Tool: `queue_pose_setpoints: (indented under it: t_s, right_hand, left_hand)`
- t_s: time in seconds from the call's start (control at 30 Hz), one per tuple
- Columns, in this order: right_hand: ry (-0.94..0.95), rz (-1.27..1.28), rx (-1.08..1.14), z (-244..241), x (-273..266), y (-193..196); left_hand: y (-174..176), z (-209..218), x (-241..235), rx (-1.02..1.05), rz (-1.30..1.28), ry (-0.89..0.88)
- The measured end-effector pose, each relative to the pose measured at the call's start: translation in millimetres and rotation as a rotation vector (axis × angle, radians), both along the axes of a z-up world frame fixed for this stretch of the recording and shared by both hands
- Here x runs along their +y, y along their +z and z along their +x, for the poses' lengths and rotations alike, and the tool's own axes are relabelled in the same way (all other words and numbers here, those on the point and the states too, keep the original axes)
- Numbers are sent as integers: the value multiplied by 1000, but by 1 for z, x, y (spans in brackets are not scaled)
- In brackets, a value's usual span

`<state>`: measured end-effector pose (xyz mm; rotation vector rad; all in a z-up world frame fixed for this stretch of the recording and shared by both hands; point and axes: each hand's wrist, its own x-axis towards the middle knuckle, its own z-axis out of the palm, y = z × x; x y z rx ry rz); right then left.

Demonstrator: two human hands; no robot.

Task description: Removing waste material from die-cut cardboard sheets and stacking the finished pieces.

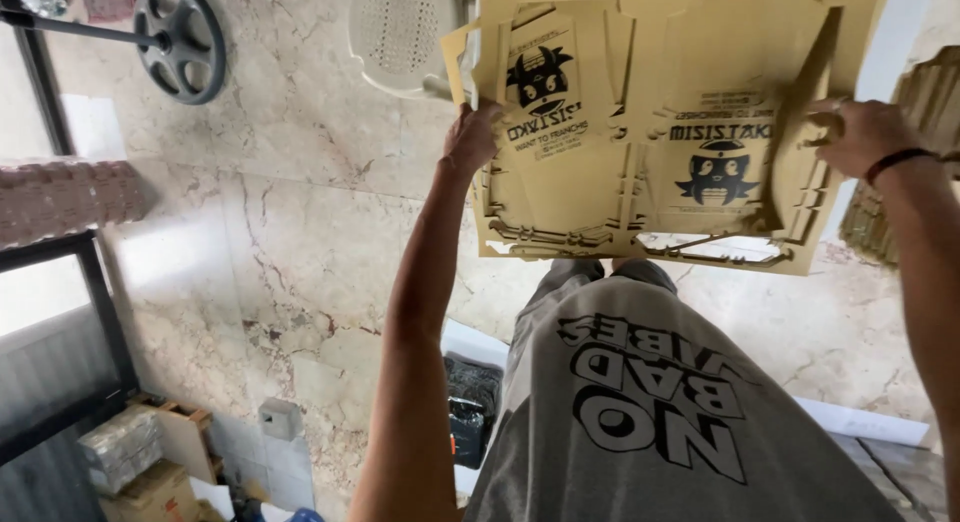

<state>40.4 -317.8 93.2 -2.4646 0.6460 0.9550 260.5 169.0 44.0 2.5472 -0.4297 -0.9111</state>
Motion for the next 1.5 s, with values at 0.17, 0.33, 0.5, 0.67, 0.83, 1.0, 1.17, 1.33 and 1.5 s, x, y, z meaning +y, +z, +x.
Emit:
queue_pose_setpoints:
  t_s: [0.17,0.33,0.5,0.67,0.83,1.0,1.17,1.33,1.5]
  right_hand:
    - [-133,57,160,25,24,50]
    - [-142,68,181,28,18,83]
    - [142,-129,-55,0,-27,35]
    - [87,-29,-244,-16,-37,26]
    - [164,69,-451,-34,-59,17]
    - [64,131,-431,-34,-75,29]
    - [190,-101,-424,-28,-75,67]
    - [380,-420,-526,-25,-77,96]
    - [476,-717,-552,-2,-99,111]
  left_hand:
    - [17,-4,-18,51,72,60]
    - [30,6,-10,38,53,7]
    - [65,16,2,-53,-38,-74]
    - [96,11,2,-21,-2,-40]
    - [109,6,-1,-63,-24,-77]
    - [134,13,-7,-114,34,-80]
    - [192,8,-14,-118,85,-93]
    - [217,15,-21,-201,116,-112]
    - [229,34,-38,-353,128,-185]
